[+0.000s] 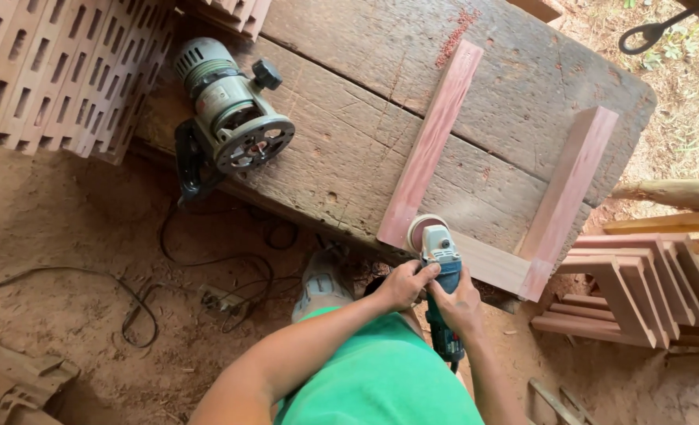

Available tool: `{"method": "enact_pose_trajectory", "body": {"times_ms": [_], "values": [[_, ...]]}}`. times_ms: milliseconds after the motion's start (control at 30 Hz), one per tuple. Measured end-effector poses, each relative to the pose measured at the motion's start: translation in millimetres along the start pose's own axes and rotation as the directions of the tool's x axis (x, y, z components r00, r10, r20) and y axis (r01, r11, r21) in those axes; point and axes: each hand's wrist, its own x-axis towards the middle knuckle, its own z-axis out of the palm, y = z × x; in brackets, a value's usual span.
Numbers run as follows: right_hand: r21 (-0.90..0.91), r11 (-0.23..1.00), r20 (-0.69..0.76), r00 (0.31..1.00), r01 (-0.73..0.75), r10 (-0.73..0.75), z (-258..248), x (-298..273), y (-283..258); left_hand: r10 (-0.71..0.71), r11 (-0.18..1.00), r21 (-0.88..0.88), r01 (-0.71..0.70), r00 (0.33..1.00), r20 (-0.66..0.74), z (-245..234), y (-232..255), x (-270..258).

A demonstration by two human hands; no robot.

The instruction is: Sanding and routing a wooden frame on a workbench.

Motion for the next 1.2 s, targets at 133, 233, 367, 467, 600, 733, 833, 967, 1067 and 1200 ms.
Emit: {"method": "enact_pose_trajectory", "body": {"times_ms": [133,233,367,467,600,733,833,967,1067,1200], "values": [[-0.026,1.0,0.015,1.0,-0.001,0.001,8,-5,-12,0.016,1.0,0.027,-0.015,1.0,-0.005,-13,4,-4],[-0.025,1.0,0.017,1.0,0.015,-0.014,15,-1,-12,0.015,1.0,0.02,-0.014,1.0,-0.017,-22,14,-12],[-0.046,0.999,0.03,0.999,0.015,-0.013,16,-14,-36,0.019,1.0,-0.003,-0.019,0.999,-0.028,-33,20,-17],[-0.032,0.999,0.022,0.999,0.031,-0.03,20,-15,-42,0.027,1.0,0.002,-0.027,0.999,-0.035,-38,21,-16],[-0.061,0.997,0.031,0.999,0.04,-0.038,25,-12,-46,0.003,0.997,0.075,0.0,0.999,-0.04,-43,29,-20],[-0.041,0.997,0.014,0.998,0.068,-0.067,29,-11,-49,0.019,0.996,0.086,-0.017,1.0,-0.024,-51,32,-28],[-0.032,0.995,0.001,0.996,0.09,-0.09,29,-15,-40,0.032,0.996,0.089,-0.031,0.999,-0.014,-48,25,-41],[-0.022,0.994,-0.006,0.994,0.109,-0.109,15,-15,-12,0.038,0.995,0.093,-0.038,0.999,-0.006,-23,36,-28],[-0.012,0.992,-0.013,0.992,0.123,-0.123,2,-14,10,0.041,0.995,0.096,-0.041,0.999,0.005,1,41,-19],[0.016,0.99,-0.033,0.99,0.138,-0.137,-3,-16,32,0.044,0.992,0.114,-0.047,0.999,0.033,20,39,-20]]}}
